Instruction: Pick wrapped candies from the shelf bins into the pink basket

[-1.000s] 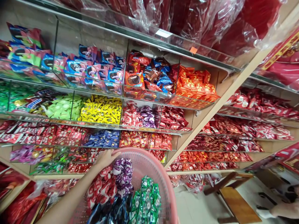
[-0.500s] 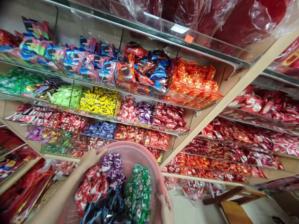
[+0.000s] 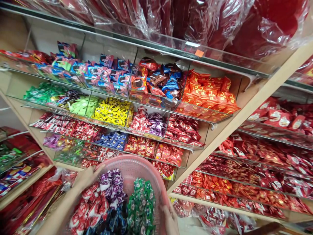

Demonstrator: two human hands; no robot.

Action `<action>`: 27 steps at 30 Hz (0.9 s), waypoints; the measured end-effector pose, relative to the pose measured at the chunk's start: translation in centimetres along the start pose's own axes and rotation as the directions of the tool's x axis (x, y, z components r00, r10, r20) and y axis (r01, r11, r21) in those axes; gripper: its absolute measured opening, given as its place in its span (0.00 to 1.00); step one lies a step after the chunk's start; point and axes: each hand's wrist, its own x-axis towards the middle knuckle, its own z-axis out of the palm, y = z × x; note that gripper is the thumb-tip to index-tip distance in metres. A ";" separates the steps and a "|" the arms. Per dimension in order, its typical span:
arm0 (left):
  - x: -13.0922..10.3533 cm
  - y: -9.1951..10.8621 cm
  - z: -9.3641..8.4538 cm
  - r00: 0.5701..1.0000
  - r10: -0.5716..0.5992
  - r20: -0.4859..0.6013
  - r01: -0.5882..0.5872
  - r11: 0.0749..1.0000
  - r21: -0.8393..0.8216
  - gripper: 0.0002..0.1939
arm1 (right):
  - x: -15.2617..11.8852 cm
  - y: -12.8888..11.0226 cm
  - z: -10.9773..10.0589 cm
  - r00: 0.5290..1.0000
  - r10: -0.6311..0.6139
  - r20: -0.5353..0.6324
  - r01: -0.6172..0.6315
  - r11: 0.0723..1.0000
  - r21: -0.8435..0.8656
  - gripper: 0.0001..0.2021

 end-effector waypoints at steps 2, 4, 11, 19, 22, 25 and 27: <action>0.5 -0.2 -0.3 1.000 0.004 -0.011 -0.004 1.000 0.001 0.36 | -0.2 0.2 0.6 1.000 -0.006 0.004 0.006 1.000 -0.003 0.26; 0.9 -0.3 -0.5 1.000 0.008 -0.004 -0.008 1.000 -0.007 0.36 | -0.3 0.3 1.0 1.000 -0.011 0.001 0.011 1.000 -0.011 0.26; 2.6 -0.8 0.4 0.999 0.036 0.002 -0.036 0.999 0.000 0.34 | -0.9 0.0 2.1 0.999 0.016 -0.052 -0.018 0.999 -0.032 0.21; 4.4 -0.6 0.9 0.998 0.022 0.050 -0.020 0.999 -0.042 0.33 | -0.3 -1.0 2.9 0.988 0.135 -0.074 -0.129 0.988 0.088 0.21; 5.4 -0.9 1.0 0.992 0.032 0.119 -0.025 0.998 -0.062 0.31 | 0.7 0.1 2.4 0.992 0.111 -0.065 -0.108 0.993 0.056 0.23; 6.7 -1.2 1.4 0.981 0.053 0.186 -0.036 0.995 -0.096 0.30 | 1.4 1.1 2.2 0.992 0.099 -0.075 -0.095 0.994 0.043 0.27; 7.3 -1.3 1.7 0.975 0.066 0.211 -0.040 0.991 -0.126 0.27 | 1.7 1.3 2.3 0.993 0.094 -0.078 -0.091 0.995 0.039 0.28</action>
